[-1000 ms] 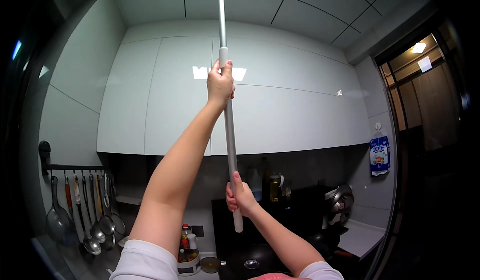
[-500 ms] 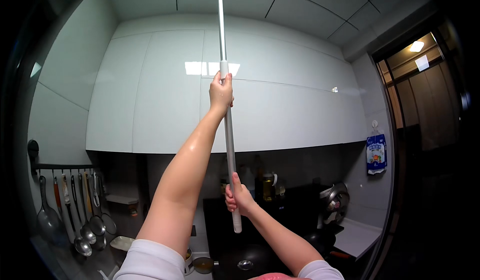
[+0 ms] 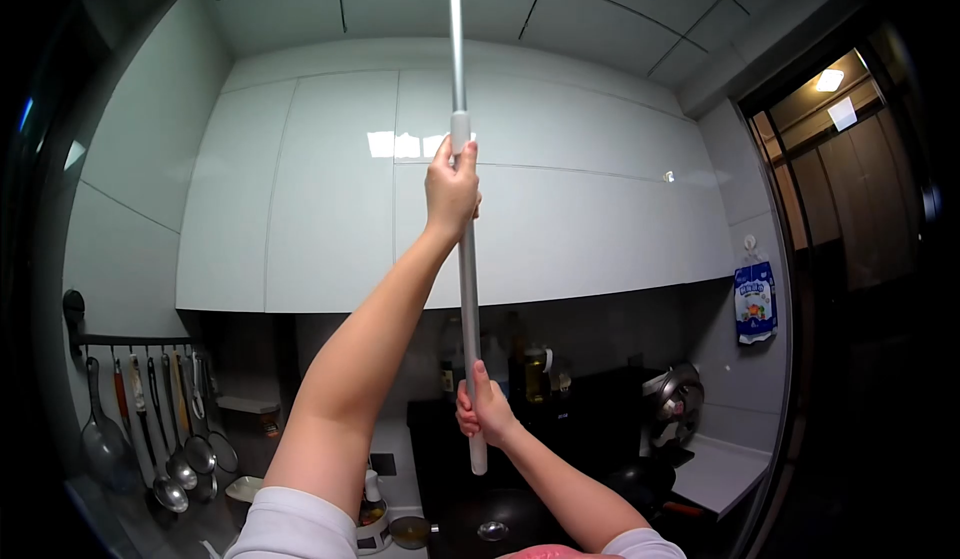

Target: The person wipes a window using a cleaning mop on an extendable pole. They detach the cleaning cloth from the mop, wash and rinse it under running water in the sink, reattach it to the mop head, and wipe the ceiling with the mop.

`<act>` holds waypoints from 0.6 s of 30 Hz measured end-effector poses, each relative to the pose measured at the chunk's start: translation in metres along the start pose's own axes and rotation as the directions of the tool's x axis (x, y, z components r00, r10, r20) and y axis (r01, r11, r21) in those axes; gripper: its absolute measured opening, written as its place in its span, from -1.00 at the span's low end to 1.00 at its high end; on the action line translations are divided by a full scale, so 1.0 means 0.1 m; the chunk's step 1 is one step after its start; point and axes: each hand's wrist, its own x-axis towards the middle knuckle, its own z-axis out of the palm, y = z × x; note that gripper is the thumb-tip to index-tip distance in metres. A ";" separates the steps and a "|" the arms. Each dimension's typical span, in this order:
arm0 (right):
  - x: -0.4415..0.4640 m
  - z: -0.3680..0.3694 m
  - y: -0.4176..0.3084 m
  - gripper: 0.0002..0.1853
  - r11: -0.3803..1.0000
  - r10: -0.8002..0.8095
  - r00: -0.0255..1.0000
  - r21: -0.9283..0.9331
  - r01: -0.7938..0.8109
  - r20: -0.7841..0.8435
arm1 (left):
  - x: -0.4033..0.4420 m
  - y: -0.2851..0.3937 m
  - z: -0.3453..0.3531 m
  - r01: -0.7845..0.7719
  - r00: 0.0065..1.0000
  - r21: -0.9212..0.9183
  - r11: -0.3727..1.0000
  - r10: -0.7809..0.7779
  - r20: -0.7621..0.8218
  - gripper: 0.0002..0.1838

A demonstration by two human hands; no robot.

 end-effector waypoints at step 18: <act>0.09 -0.49 -0.34 -0.22 0.996 0.077 0.997 0.033 -0.078 0.028 | 0.25 -0.24 0.59 0.054 0.999 0.088 0.995 -0.053 -0.006 -0.49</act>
